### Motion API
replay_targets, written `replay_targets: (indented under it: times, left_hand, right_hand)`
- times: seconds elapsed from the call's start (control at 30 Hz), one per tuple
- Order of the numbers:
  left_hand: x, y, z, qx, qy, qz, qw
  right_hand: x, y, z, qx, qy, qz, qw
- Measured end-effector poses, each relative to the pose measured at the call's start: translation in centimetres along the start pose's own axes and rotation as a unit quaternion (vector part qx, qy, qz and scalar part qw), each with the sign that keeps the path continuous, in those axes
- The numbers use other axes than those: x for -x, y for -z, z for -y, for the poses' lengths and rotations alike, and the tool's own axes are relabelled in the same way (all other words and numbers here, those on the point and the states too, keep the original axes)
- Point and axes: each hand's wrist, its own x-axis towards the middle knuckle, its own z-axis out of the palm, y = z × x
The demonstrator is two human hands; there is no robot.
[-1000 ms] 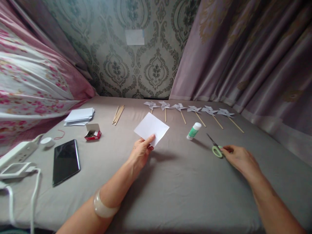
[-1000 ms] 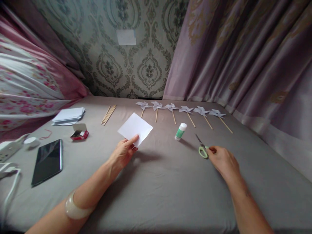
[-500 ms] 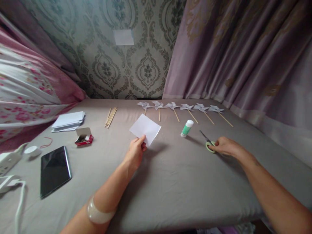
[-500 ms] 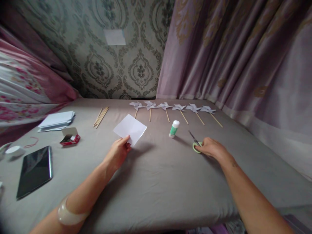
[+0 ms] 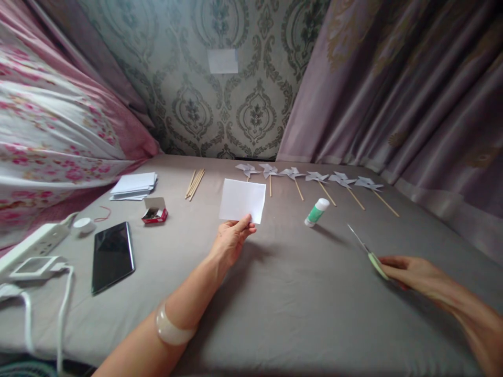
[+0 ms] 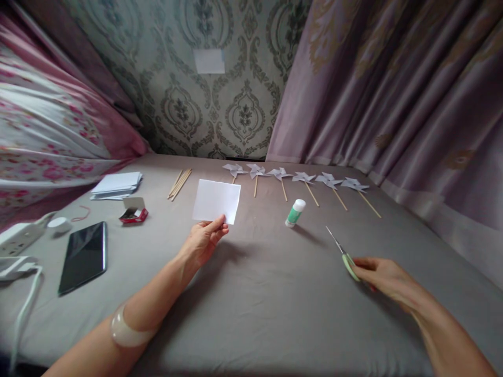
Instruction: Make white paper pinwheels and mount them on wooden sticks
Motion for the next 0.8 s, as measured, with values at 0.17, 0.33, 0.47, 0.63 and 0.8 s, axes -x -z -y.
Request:
replay_targets:
  times: [0.17,0.33,0.47,0.63,0.8]
  left_hand:
    - [-0.6,0.7,0.6,-0.005,-0.03,0.026,0.999]
    - [-0.6,1.0,0.6,-0.038,-0.054,0.029,0.997]
    - [-0.4,0.9,0.3,-0.035,-0.051,0.037,0.997]
    - [-0.4,0.9,-0.2,-0.024,-0.056,0.045,0.997]
    - [-0.4,1.2,-0.7,-0.04,-0.08,0.036,0.995]
  right_hand:
    - [3.8,-1.3,1.1,-0.085,-0.046,0.05,0.994]
    - [6.2,-5.1,5.8,-0.147,-0.001,0.178,0.973]
    - [6.1,-8.3,10.9,-0.19,0.039,0.274,0.942]
    - [4.4,-10.8,16.1,-0.273,0.058,0.285,0.917]
    - [3.6,-12.6,18.6,-0.314,0.094,0.315,0.891]
